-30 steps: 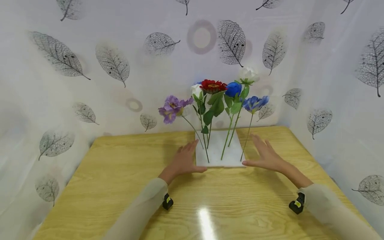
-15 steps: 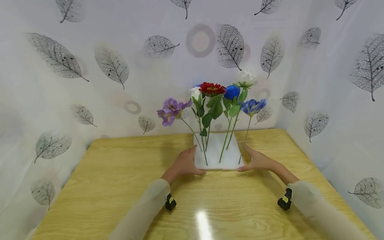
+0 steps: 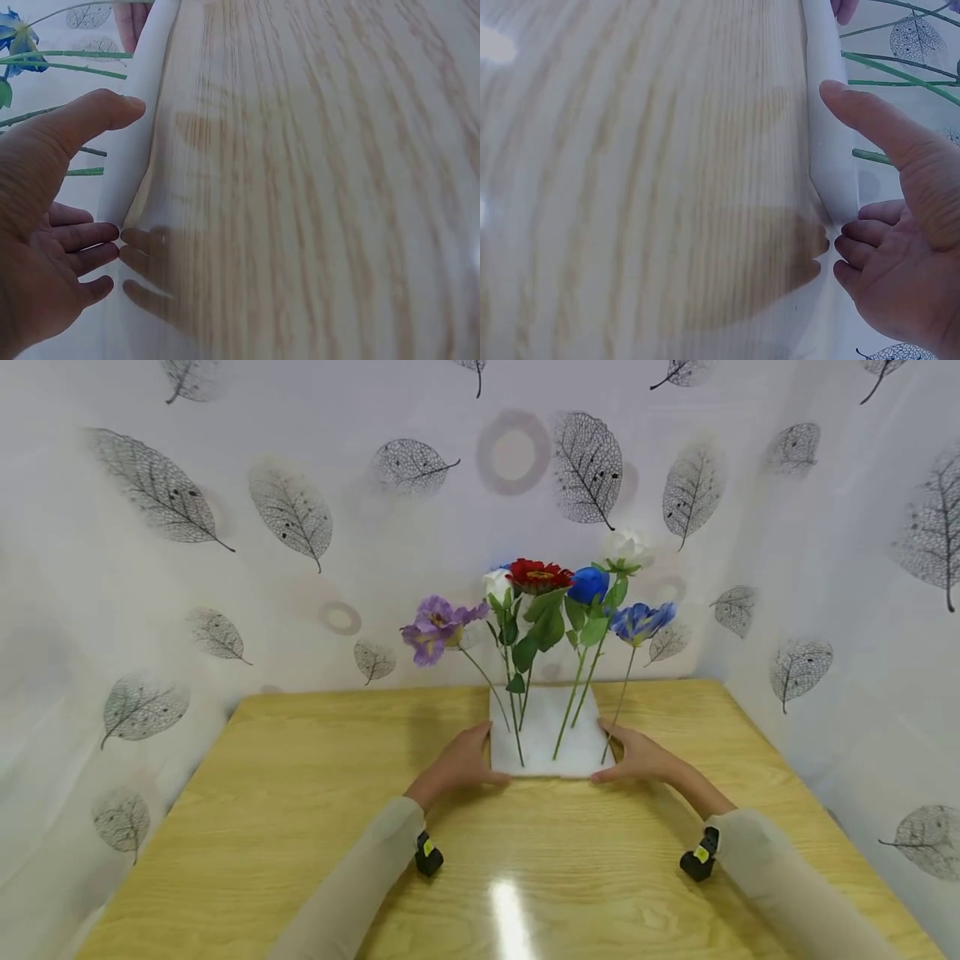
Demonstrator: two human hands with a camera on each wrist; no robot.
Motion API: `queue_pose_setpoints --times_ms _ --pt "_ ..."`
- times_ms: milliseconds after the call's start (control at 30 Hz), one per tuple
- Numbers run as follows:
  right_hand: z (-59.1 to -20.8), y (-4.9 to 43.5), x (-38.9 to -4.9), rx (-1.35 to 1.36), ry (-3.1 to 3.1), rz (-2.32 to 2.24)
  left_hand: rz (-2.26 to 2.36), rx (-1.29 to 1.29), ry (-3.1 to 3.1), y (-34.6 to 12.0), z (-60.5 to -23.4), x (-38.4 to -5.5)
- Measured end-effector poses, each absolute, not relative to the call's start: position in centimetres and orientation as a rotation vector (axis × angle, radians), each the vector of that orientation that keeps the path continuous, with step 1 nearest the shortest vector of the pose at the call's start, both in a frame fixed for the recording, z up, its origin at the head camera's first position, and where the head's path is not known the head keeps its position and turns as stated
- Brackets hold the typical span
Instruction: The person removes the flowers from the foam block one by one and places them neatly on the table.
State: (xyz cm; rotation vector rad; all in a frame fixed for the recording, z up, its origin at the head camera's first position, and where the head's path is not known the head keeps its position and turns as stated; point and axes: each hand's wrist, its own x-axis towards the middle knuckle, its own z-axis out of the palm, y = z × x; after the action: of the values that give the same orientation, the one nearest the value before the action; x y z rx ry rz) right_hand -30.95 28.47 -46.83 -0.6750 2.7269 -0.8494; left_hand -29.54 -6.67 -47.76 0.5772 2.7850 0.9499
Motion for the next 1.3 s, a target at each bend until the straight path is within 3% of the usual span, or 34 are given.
queue_pose_setpoints --times_ms 533,1300 --pt "-47.9 24.5 -31.1 -0.714 2.72 -0.857 0.976 0.487 2.795 -11.1 -47.8 -28.6" --pt "-48.1 12.1 -31.3 -0.851 2.65 -0.885 0.918 0.441 2.839 -23.9 -46.9 -26.3"
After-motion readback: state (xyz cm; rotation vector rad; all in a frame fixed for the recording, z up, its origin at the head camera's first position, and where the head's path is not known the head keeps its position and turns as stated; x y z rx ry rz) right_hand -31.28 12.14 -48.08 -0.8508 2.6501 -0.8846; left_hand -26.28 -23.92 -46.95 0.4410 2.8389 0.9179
